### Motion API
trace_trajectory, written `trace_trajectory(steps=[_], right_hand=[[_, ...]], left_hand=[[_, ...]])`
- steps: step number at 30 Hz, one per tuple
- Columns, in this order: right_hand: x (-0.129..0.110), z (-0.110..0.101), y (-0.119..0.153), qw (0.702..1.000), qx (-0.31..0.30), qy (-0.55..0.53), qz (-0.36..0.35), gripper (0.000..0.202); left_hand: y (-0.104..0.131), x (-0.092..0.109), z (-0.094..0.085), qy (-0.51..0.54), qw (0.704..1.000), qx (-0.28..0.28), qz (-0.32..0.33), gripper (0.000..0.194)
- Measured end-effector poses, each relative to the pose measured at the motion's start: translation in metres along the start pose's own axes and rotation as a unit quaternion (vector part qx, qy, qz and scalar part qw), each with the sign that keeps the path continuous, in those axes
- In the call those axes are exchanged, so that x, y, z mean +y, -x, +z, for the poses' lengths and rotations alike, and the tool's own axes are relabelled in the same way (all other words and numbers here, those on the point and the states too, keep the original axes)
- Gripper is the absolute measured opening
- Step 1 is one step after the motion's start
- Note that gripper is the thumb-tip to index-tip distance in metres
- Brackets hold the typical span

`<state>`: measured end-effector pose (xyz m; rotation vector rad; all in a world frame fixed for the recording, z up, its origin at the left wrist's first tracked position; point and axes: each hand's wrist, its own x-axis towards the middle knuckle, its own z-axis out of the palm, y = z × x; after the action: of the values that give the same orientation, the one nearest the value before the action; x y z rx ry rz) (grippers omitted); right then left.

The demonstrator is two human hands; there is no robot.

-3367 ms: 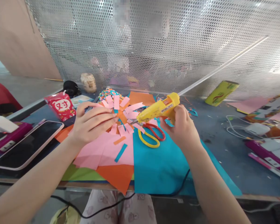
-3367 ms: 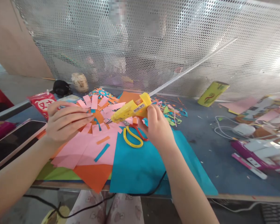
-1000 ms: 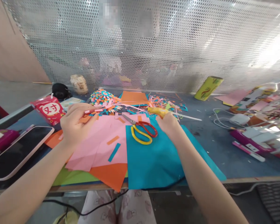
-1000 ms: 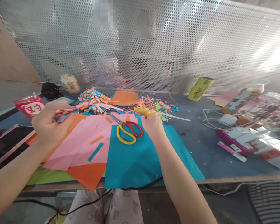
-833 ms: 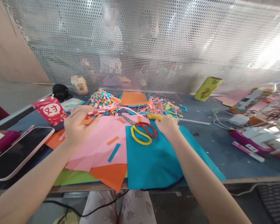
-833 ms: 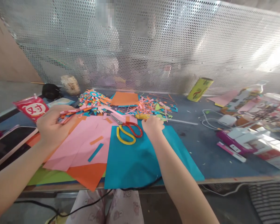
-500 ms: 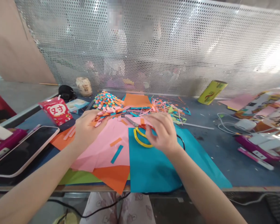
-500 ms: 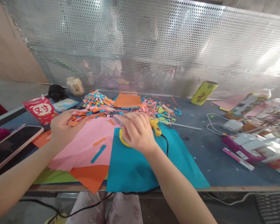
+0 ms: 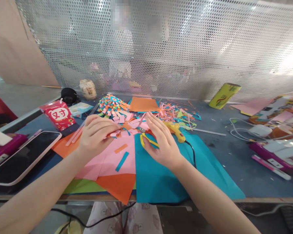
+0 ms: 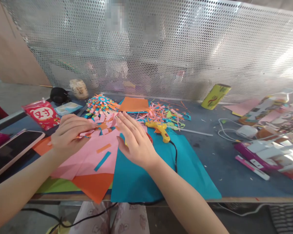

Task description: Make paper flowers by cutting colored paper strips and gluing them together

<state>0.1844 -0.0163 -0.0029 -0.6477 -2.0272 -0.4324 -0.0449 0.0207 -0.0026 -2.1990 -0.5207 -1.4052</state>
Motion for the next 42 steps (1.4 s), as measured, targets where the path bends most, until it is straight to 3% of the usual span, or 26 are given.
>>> trace_trajectory(steps=[5,15,27,35,42], right_hand=[[-0.0021,-0.0023,-0.0006,1.000,0.004,-0.011,-0.018,0.063],[-0.0008,-0.0031,-0.0010,0.999,0.017,0.003,-0.050,0.048],[-0.0007,-0.0064,-0.0013,0.998,0.000,0.035,-0.060,0.044],[-0.0022,-0.0069,-0.0048,0.996,0.027,0.054,-0.069,0.038],[-0.0010,-0.0075,-0.0014,0.996,-0.009,0.056,-0.071,0.034]], left_hand=[[0.0039,-0.0036,-0.0037,-0.038,0.998,-0.008,0.047,0.024],[0.0027,-0.0016,-0.0081,-0.059,0.997,-0.016,0.046,0.025],[0.0016,0.0010,-0.0068,-0.054,0.996,-0.015,0.067,0.023],[0.0039,-0.0001,-0.0061,-0.036,0.995,-0.030,0.086,0.027],[0.0042,0.0001,-0.0058,-0.030,0.995,-0.031,0.087,0.028]])
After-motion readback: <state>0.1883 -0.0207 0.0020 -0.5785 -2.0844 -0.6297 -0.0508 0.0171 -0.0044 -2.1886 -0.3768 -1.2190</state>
